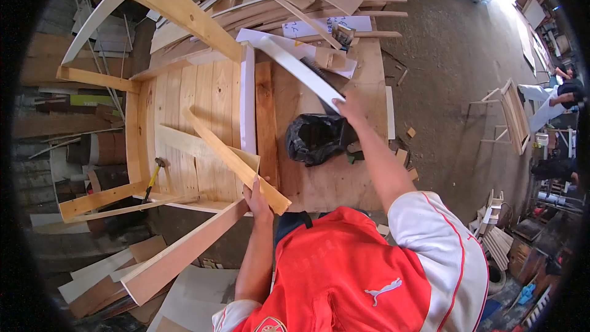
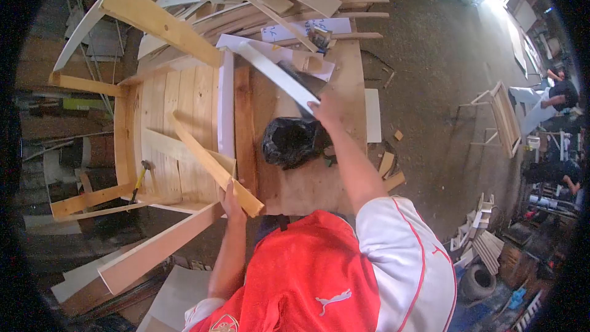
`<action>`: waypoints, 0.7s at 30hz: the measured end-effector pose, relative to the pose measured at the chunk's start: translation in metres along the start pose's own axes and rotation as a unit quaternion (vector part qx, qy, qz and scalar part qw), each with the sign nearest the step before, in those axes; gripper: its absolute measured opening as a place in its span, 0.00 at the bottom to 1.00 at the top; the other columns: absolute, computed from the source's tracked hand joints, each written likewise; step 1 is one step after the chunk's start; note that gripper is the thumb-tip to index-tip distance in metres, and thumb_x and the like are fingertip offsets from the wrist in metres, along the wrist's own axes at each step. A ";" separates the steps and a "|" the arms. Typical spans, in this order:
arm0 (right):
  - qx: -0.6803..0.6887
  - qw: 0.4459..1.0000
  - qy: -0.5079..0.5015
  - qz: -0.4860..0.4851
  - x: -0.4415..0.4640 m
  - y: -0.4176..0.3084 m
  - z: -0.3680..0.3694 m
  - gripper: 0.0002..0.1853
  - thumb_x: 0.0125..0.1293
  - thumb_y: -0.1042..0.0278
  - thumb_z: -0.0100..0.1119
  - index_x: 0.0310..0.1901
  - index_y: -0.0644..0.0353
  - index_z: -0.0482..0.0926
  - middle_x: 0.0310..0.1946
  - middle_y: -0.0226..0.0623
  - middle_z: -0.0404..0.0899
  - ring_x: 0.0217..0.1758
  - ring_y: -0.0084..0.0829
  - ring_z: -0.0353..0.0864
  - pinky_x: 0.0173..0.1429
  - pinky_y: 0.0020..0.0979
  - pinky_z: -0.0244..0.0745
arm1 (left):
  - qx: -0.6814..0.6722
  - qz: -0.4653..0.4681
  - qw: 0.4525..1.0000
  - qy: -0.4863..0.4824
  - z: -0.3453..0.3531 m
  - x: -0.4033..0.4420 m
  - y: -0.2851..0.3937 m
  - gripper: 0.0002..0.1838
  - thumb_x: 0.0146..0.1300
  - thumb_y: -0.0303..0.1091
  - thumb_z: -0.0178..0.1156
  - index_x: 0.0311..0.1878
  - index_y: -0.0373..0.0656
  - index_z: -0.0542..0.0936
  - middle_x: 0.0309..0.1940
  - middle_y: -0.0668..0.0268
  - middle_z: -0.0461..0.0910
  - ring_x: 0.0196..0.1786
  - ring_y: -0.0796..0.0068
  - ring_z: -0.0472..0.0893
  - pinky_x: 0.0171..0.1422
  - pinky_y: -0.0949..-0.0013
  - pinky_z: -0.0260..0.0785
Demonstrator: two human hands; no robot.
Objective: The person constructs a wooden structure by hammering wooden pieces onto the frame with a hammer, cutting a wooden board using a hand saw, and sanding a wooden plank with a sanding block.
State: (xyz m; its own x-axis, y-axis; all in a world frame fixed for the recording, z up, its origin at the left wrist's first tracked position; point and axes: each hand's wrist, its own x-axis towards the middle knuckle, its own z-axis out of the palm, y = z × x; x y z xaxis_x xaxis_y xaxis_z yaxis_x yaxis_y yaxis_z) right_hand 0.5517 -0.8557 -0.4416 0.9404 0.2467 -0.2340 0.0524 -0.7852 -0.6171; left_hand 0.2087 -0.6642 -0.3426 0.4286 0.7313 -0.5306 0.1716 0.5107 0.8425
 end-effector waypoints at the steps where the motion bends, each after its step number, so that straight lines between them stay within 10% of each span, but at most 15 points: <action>1: -0.015 1.000 -0.005 0.019 -0.015 -0.023 -0.007 0.26 0.63 0.49 0.66 0.52 0.65 0.80 0.47 0.57 0.83 0.52 0.56 0.83 0.57 0.49 0.74 | 0.004 0.002 1.000 0.005 0.002 0.000 0.000 0.16 0.74 0.40 0.56 0.59 0.46 0.71 0.39 0.60 0.82 0.33 0.69 0.82 0.34 0.64 0.77; 21: -0.052 0.992 -0.017 -0.111 0.091 -0.080 -0.038 0.24 0.66 0.60 0.61 0.63 0.54 0.75 0.45 0.53 0.84 0.51 0.54 0.84 0.53 0.52 0.79 | -0.012 -0.029 0.999 0.044 0.032 0.001 0.008 0.18 0.74 0.41 0.57 0.62 0.46 0.70 0.42 0.60 0.81 0.43 0.69 0.82 0.44 0.64 0.77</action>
State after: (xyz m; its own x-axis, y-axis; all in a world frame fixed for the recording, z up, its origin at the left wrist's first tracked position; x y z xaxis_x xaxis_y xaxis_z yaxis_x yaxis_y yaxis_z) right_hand 0.6454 -0.7917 -0.3852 0.8900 0.4381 -0.1265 0.2939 -0.7632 -0.5755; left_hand 0.2384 -0.6737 -0.3334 0.3388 0.7371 -0.5847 0.1726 0.5622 0.8088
